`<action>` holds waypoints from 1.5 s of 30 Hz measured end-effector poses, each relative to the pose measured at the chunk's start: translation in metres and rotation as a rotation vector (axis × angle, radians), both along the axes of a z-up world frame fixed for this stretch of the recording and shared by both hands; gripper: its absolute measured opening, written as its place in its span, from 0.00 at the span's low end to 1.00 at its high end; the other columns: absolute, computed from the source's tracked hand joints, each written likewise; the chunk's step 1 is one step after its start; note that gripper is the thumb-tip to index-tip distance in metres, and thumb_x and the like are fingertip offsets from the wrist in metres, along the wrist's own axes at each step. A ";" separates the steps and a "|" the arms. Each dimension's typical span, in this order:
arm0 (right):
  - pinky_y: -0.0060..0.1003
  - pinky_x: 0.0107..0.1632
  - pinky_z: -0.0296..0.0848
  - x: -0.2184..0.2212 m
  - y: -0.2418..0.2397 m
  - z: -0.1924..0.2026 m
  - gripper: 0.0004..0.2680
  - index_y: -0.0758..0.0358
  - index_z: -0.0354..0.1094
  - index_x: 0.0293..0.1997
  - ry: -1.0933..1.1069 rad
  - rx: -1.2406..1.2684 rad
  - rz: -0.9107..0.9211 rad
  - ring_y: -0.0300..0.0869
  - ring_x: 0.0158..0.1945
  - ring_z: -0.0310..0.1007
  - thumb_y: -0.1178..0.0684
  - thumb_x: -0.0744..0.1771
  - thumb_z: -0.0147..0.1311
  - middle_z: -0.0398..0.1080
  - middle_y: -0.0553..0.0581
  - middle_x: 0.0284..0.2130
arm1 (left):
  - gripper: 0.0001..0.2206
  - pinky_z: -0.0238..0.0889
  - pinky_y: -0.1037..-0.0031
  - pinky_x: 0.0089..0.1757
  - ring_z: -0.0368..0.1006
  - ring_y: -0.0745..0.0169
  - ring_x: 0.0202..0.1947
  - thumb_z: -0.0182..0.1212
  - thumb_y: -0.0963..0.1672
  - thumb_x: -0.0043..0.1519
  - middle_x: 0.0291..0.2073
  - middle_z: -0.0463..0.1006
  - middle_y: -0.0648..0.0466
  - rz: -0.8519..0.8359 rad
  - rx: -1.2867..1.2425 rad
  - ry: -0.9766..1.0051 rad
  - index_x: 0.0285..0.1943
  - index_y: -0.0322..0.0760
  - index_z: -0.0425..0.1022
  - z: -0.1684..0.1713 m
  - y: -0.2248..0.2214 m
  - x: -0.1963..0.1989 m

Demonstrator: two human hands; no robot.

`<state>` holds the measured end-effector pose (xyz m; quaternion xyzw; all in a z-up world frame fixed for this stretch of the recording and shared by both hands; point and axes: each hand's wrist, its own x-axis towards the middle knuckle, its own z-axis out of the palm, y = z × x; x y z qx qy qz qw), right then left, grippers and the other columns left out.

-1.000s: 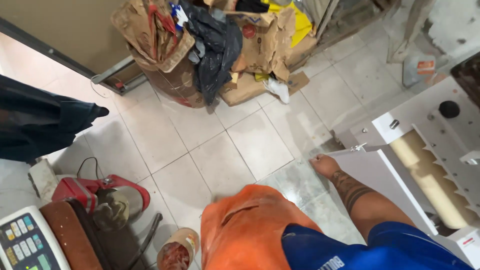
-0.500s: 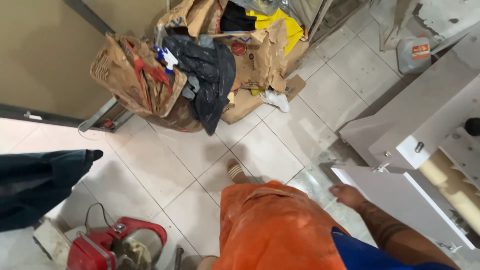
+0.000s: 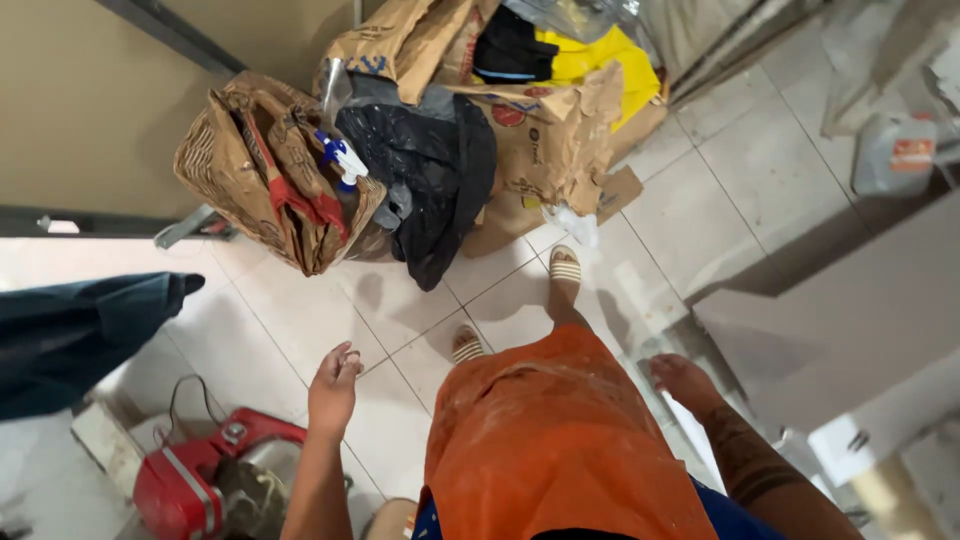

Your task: Weighing and shaping dough balls on a floured workbench in a bakery.

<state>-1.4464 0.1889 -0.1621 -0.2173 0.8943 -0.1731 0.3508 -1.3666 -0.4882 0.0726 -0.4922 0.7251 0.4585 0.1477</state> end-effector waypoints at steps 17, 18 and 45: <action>0.44 0.42 0.66 -0.365 -0.163 0.172 0.14 0.67 0.67 0.57 -0.370 -0.061 -0.924 0.49 0.44 0.74 0.46 0.71 0.48 0.74 0.62 0.46 | 0.24 0.70 0.67 0.47 0.81 0.56 0.47 0.56 0.51 0.64 0.62 0.79 0.50 0.384 0.278 -0.424 0.69 0.43 0.73 -0.044 0.105 0.055; 0.43 0.43 0.66 -0.375 -0.188 0.181 0.15 0.67 0.67 0.58 -0.358 -0.081 -0.910 0.49 0.44 0.74 0.47 0.71 0.47 0.74 0.62 0.47 | 0.24 0.67 0.64 0.47 0.81 0.57 0.43 0.52 0.51 0.65 0.61 0.79 0.52 0.333 0.281 -0.432 0.70 0.46 0.72 -0.035 0.094 0.030; 0.56 0.46 0.81 -0.280 -0.689 0.181 0.30 0.64 0.46 0.75 -0.781 -0.051 -0.387 0.58 0.48 0.81 0.32 0.69 0.45 0.73 0.72 0.52 | 0.27 0.80 0.67 0.38 0.78 0.45 0.46 0.47 0.58 0.70 0.54 0.77 0.40 0.579 0.224 0.031 0.75 0.48 0.64 -0.162 -0.172 -0.147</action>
